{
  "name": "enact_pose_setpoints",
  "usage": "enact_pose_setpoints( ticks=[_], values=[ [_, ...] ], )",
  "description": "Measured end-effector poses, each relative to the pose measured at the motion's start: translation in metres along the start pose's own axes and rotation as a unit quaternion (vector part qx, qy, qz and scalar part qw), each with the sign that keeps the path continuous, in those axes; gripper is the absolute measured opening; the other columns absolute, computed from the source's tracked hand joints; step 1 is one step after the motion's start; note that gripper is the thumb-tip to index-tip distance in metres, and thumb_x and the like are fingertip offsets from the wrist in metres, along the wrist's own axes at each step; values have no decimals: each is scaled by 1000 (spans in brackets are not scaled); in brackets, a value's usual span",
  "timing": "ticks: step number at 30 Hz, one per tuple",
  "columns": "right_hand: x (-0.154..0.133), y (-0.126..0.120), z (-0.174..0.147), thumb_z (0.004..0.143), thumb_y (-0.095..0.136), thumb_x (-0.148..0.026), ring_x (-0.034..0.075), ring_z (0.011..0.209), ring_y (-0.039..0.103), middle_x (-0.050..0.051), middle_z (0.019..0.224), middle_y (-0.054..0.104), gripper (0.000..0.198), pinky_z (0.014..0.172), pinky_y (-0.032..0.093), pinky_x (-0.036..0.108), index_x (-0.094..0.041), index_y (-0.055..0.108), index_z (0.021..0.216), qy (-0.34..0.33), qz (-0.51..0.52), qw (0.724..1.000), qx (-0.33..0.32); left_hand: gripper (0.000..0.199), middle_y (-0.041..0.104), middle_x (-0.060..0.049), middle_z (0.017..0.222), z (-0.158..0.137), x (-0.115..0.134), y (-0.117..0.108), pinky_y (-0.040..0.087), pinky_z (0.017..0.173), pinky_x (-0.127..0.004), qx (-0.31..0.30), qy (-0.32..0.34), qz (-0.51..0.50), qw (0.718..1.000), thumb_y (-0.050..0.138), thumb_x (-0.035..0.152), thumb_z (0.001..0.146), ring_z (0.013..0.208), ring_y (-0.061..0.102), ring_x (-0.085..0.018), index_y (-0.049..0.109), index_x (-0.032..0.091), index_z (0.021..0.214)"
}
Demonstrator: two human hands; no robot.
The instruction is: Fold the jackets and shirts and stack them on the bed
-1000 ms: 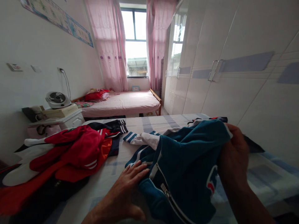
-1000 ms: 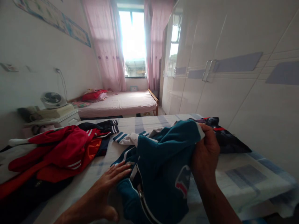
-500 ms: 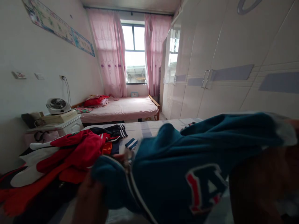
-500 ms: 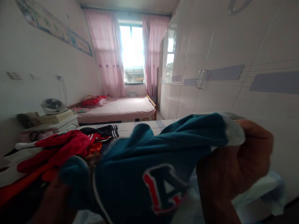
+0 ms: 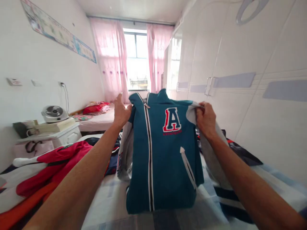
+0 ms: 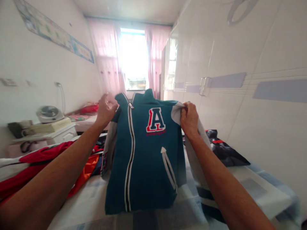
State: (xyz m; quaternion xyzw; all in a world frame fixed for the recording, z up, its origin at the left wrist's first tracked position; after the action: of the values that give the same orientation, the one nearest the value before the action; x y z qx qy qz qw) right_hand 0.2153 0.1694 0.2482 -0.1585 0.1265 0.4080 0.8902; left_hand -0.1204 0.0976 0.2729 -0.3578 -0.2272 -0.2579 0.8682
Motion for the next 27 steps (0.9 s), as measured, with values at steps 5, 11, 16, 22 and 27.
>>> enact_pose_setpoints(
  ticks=[5, 11, 16, 22, 27],
  values=[
    [84, 32, -105, 78, 47, -29, 25, 92, 62, 17, 116, 59, 45, 87, 48, 40, -13, 53, 120, 113, -55, 965, -231, 41, 66, -15, 110, -77, -84, 54, 42, 97, -39, -83, -67, 77, 991, 58, 35, 75, 111, 58, -29, 62, 7, 104],
    [113, -12, -209, 82, 41, -48, 26, 91, 66, 10, 97, 71, 41, 80, 51, 36, -20, 66, 99, 248, -84, 889, -375, 38, 68, -7, 99, -203, -94, 63, 48, 79, -31, -238, -112, 89, 961, 38, 44, 89, 89, 66, -21, 67, 20, 96],
    [98, -18, -233, 80, 41, -61, 30, 105, 62, 15, 112, 67, 63, 88, 48, 40, -13, 60, 117, 303, -68, 838, -449, 60, 62, -9, 122, -251, -82, 68, 45, 92, -36, -319, -149, 103, 930, 60, 50, 75, 110, 59, -27, 51, 23, 129],
    [65, 11, -218, 74, 51, -41, 26, 96, 64, 14, 109, 67, 49, 84, 49, 37, -13, 58, 113, 297, 42, 844, -444, 39, 67, -6, 112, -223, -71, 85, 47, 90, -35, -278, -100, 37, 955, 55, 30, 78, 102, 62, -24, 61, 22, 116],
    [19, -11, -152, 79, 50, -41, 23, 89, 64, 7, 102, 67, 42, 75, 53, 35, -19, 53, 114, 294, 185, 877, -331, 44, 68, -3, 108, -157, -41, 8, 53, 74, -28, -79, -126, -21, 989, 57, 47, 78, 90, 64, -22, 62, 22, 114]
  ],
)
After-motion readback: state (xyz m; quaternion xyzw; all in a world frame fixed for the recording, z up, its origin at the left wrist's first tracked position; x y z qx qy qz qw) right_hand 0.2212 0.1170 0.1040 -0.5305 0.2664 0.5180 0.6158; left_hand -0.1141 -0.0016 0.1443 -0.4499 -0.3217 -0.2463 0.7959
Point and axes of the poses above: each hand's wrist, its own z-axis towards the middle knuckle, its own y-axis out of the palm, x = y × z, the point moved 7 cm from there along z, towards the middle knuckle
